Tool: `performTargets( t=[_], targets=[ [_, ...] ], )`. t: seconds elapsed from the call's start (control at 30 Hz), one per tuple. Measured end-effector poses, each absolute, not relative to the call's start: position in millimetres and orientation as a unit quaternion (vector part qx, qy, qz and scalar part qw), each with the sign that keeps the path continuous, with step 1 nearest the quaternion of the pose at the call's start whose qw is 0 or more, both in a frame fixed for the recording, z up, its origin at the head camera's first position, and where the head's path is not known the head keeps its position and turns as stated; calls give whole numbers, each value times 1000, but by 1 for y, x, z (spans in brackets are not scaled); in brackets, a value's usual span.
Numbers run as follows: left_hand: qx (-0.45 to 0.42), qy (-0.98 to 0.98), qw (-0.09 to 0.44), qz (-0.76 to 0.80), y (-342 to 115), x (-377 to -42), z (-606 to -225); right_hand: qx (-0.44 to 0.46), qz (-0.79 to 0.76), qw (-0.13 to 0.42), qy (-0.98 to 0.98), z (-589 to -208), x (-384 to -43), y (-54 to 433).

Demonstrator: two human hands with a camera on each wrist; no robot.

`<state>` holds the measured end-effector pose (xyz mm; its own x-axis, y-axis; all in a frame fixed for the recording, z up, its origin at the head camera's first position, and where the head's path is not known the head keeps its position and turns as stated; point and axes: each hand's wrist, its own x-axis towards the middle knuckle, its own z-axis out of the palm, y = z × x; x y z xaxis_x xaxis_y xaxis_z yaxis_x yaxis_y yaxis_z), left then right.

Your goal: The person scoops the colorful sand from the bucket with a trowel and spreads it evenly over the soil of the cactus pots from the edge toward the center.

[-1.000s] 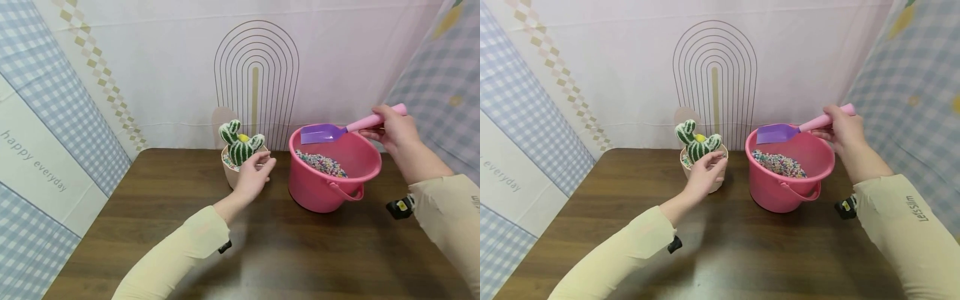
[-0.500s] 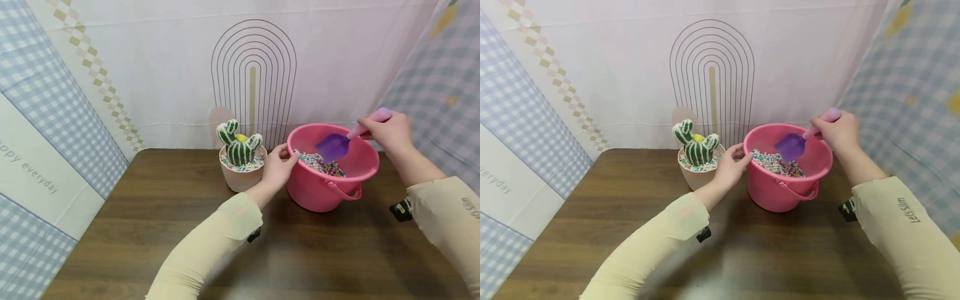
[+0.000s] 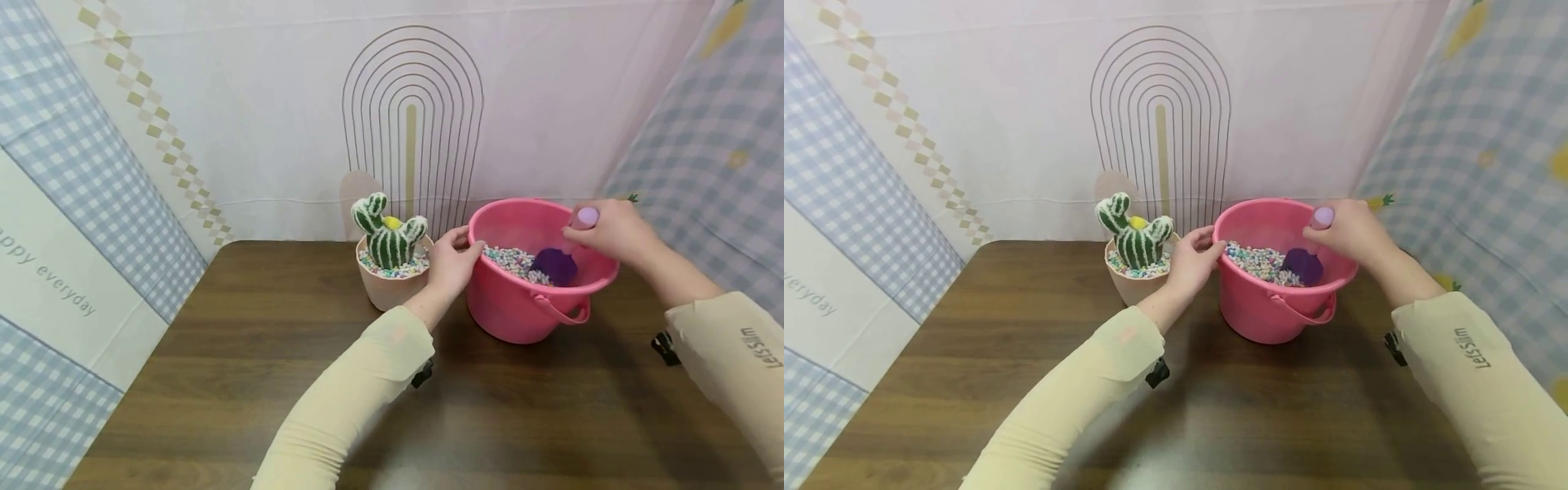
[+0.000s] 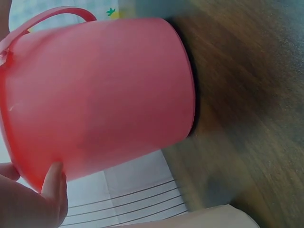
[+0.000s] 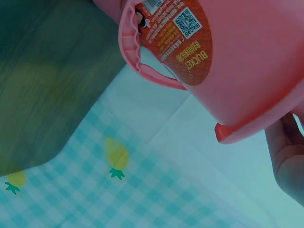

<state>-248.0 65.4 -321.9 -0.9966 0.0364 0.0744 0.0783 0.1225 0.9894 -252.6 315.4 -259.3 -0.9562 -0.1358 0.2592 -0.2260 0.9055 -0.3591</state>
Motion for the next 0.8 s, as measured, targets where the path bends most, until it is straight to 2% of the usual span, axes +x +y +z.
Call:
performTargets(
  t=[0.1,0.3,0.8],
  targets=[
    [-38,-746,16,-664,66,-248,-323,98,204,93,-970,-259,-250,316],
    [-36,-735,27,-677,68,-247,-325,47,268,42,-961,-261,-242,317],
    [-30,-711,16,-703,66,-247,-328,-45,387,60,-919,-267,-227,321]
  ],
)
